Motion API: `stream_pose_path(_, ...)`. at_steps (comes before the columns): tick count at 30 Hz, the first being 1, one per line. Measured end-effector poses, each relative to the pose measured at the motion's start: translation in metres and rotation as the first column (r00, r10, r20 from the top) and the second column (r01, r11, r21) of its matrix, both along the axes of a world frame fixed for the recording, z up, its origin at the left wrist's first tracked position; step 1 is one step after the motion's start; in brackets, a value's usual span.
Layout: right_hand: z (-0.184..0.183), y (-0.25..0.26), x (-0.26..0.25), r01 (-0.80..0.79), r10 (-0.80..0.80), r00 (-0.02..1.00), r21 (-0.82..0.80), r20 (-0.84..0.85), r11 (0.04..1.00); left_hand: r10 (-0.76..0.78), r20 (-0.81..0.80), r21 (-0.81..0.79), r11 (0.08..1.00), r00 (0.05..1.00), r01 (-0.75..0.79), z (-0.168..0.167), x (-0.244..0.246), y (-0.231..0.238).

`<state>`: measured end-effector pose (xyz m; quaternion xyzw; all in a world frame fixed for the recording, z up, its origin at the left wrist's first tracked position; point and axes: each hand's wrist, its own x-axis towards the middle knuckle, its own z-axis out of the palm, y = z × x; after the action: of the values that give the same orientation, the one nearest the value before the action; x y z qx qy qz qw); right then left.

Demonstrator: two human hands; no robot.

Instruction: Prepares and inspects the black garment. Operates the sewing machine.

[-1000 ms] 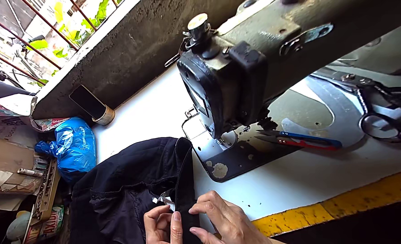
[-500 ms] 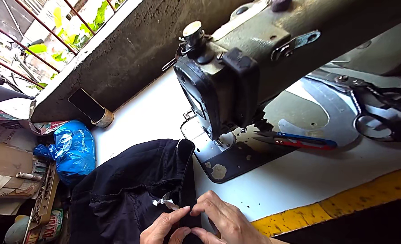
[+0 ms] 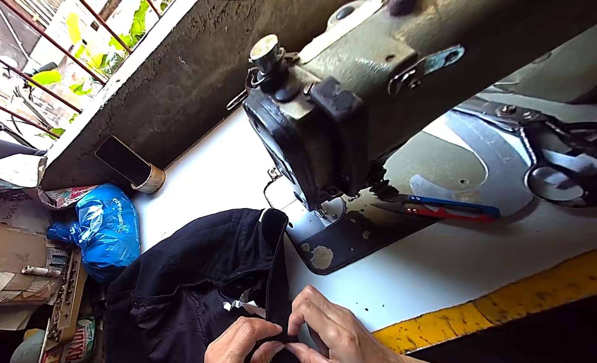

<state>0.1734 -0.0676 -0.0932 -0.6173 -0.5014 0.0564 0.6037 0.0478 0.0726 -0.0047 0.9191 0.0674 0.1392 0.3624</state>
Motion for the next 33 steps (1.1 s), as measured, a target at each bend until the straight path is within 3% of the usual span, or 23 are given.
stream_pose_path(5, 0.001, 0.001, -0.001, 0.015, -0.015, 1.0, -0.003, 0.008, 1.0, -0.043, -0.041, 0.086, 0.995, 0.998, 0.047, 0.004, 0.004, 0.002)
stream_pose_path(13, 0.0, 0.0, -0.001, 0.006, -0.006, 1.0, 0.012, 0.008, 1.0, -0.059, -0.108, 0.086, 0.994, 0.992, 0.068, 0.012, 0.006, 0.003)
stream_pose_path(22, 0.003, 0.001, 0.0, -0.014, 0.011, 0.998, -0.035, -0.057, 0.999, 0.234, -0.181, -0.182, 0.947, 0.955, -0.266, 0.009, 0.005, -0.014)
stream_pose_path(33, 0.01, 0.004, 0.001, 0.005, -0.017, 0.994, -0.108, -0.108, 0.994, 0.389, -0.175, -0.369, 0.825, 0.904, -0.427, 0.002, 0.01, -0.026)
